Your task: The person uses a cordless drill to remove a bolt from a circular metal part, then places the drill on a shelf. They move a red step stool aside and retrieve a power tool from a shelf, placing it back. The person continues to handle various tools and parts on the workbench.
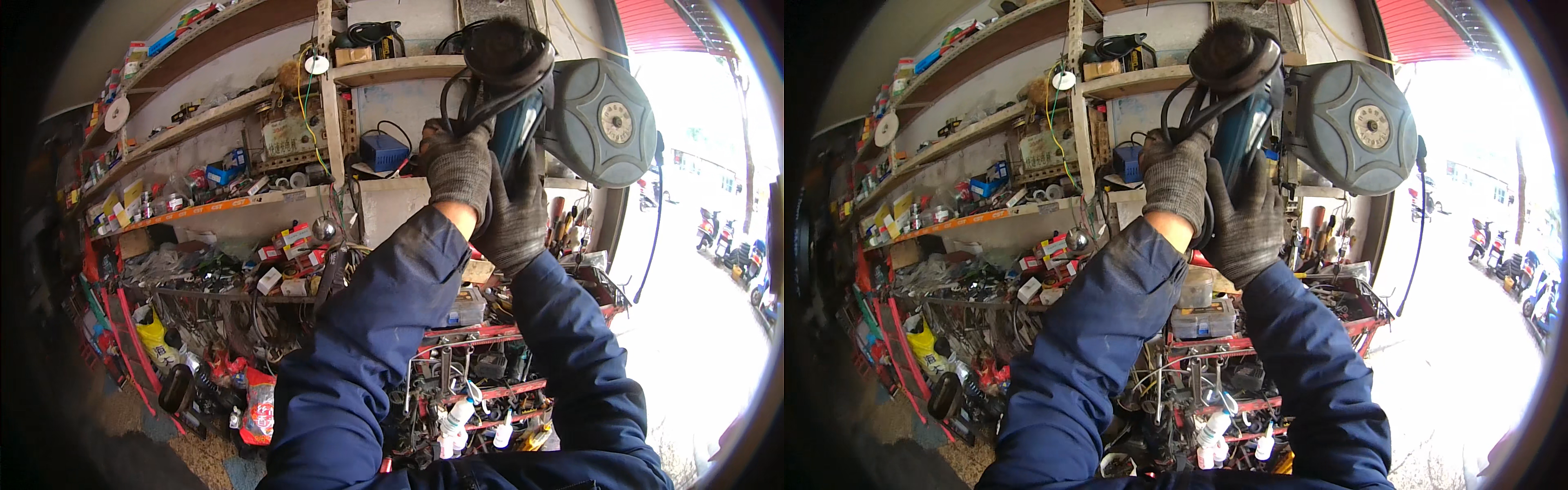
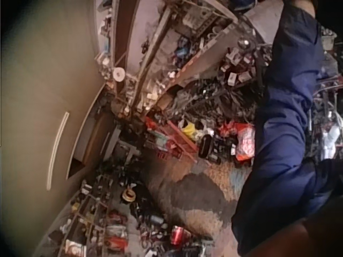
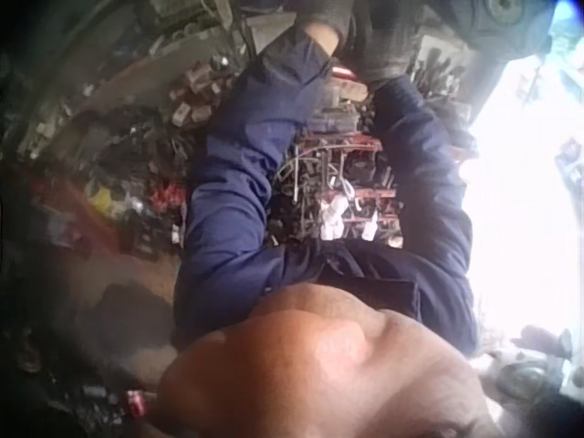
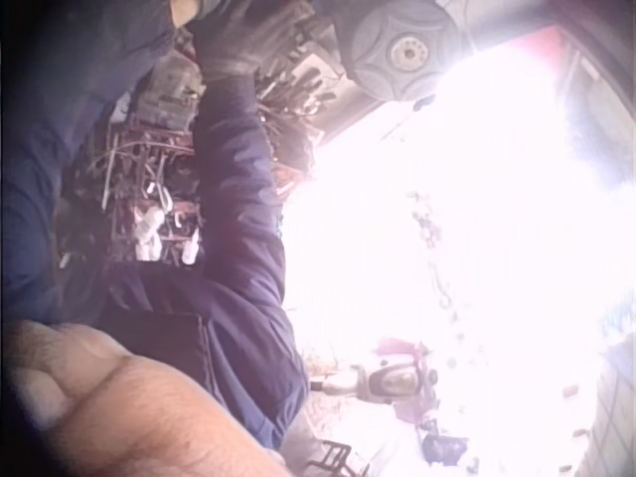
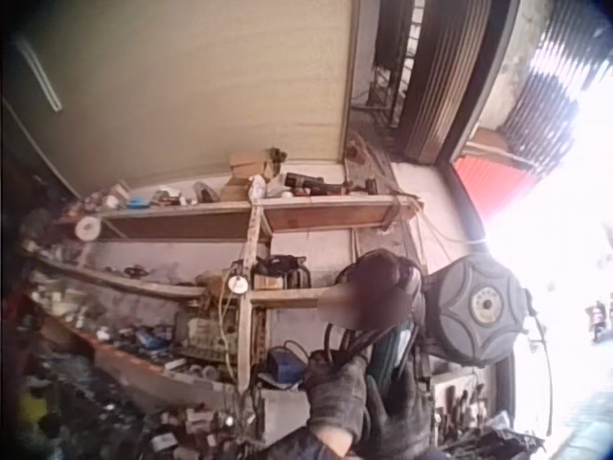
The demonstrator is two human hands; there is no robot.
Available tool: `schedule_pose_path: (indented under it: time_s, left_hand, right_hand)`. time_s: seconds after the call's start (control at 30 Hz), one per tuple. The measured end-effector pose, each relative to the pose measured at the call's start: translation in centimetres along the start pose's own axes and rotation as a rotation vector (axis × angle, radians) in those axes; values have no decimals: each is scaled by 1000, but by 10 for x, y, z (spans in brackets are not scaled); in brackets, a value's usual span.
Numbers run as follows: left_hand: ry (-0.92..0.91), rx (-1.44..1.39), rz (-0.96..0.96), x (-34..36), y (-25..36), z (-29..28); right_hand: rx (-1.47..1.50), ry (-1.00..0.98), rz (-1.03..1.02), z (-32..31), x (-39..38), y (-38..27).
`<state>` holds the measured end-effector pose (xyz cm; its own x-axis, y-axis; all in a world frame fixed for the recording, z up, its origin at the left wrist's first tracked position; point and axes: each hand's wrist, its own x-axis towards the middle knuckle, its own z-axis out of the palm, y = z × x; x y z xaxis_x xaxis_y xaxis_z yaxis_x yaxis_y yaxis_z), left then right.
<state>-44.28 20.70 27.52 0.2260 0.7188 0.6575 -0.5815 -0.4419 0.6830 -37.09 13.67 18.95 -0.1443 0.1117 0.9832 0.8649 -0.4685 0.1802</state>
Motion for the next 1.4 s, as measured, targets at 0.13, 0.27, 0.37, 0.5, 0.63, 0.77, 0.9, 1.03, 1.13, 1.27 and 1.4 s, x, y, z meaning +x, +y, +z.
schedule_pose_path:
  time_s: [0.13, 0.27, 0.37, 0.5, 0.63, 0.77, 0.9, 1.03, 1.13, 1.27, 1.4]
  left_hand:
    - [-138, -105, 38, 14, 26, -2]
    - [-287, 24, 414, 48, 49, 1]
    - [-213, 330, 623, 78, 59, 13]
    - [-115, 564, 745, 123, 66, 24]
    - [-196, 1033, 1173, 168, 69, 21]
    - [-249, 782, 1161, 201, 73, 18]
    - [-439, 446, 820, 222, 52, 10]
    - [-319, 289, 763, 234, 4, 3]
    - [-177, 771, 814, 234, -38, -29]
    - [-260, 809, 633, 217, -87, -78]
    - [-399, 754, 633, 174, -118, -116]
  right_hand:
    - [29, -96, -67, 5, 36, -1]
    - [12, 60, -233, 13, 81, 7]
    - [165, 229, -237, 26, 112, 17]
    - [517, 49, -3, 77, 167, 26]
    - [1141, 116, -16, 120, 206, 39]
    - [1138, 55, 122, 163, 237, 47]
    - [914, 71, 167, 203, 256, 57]
    - [112, -26, -43, 232, 300, 70]
    - [686, -204, 230, 248, 309, 86]
    - [1138, -136, 196, 281, 308, 92]
    - [1094, -103, 205, 301, 313, 120]
